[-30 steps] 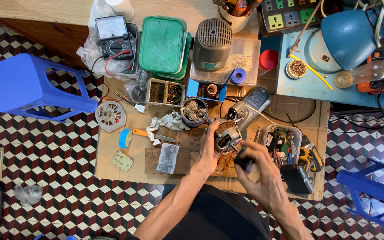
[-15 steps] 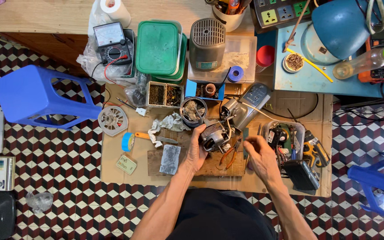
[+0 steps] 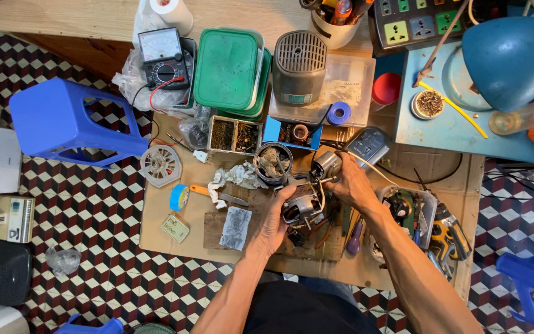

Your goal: The person disassembles an electric motor on a workbench, using a screwdriver and a cordless drill to remove screws and separate components. They manipulate the motor housing and internal parts, then reassemble the unit with the drill.

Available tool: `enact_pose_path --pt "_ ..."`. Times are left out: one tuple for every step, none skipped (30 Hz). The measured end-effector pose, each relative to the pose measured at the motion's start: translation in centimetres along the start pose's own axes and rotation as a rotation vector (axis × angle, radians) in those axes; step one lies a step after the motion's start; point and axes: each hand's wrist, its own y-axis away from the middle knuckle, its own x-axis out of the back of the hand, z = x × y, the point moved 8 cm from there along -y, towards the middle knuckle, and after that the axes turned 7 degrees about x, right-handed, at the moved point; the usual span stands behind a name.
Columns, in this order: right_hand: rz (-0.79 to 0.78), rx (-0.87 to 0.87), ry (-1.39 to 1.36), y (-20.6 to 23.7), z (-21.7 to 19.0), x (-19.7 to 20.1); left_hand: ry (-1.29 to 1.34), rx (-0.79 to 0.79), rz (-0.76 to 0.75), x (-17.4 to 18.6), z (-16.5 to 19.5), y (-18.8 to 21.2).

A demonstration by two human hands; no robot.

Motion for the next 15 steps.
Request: enact_pose_path --pt "-0.005 -0.002 -0.002 -0.3 -0.3 0.2 -0.007 -0.003 0.042 0.0 0.2 -0.1" --pt "-0.01 -0.007 -0.004 -0.3 -0.7 0.4 -0.014 -0.003 0.084 0.0 0.3 -0.1" --pt "-0.012 -0.011 -0.006 -0.5 -1.2 0.9 -0.023 -0.004 0.123 0.0 0.6 0.0" --pt "-0.032 -0.011 0.029 -0.7 -1.8 1.3 -0.034 -0.016 0.128 -0.2 1.0 0.2" --pt "-0.051 -0.013 0.064 -0.7 -2.4 1.9 -0.044 -0.026 0.131 -0.3 1.4 0.6" --pt "-0.068 -0.024 0.101 -0.5 -2.9 2.5 -0.057 -0.029 0.13 -0.5 1.7 1.0" --pt "-0.072 -0.049 0.129 -0.4 -3.4 3.1 -0.068 -0.021 0.109 -0.7 2.0 1.4" --pt "-0.073 -0.07 0.159 -0.3 -3.9 3.6 -0.078 -0.019 0.085 -0.9 2.5 1.9" --pt "-0.078 -0.087 0.19 -0.2 -4.3 4.2 -0.084 -0.02 0.065 -1.2 2.9 2.1" --pt "-0.059 -0.056 0.185 0.0 -5.1 5.0 -0.084 -0.02 0.066 -1.3 3.3 2.4" --pt "-0.038 -0.026 0.174 0.3 -6.0 5.4 -0.09 -0.019 0.069 -1.2 3.8 2.7" --pt "-0.018 0.006 0.166 0.7 -6.9 5.7 -0.092 -0.019 0.073 -1.2 4.1 3.2" --pt "-0.025 -0.007 0.17 1.1 -7.3 5.9 -0.055 0.009 0.063 -1.1 4.3 3.6" --pt "-0.03 -0.017 0.174 1.4 -7.7 6.1 -0.017 0.033 0.052 -1.0 4.6 3.8" --pt "-0.037 -0.032 0.177 1.9 -8.1 6.0 0.02 0.063 0.042 -1.0 4.7 4.2"
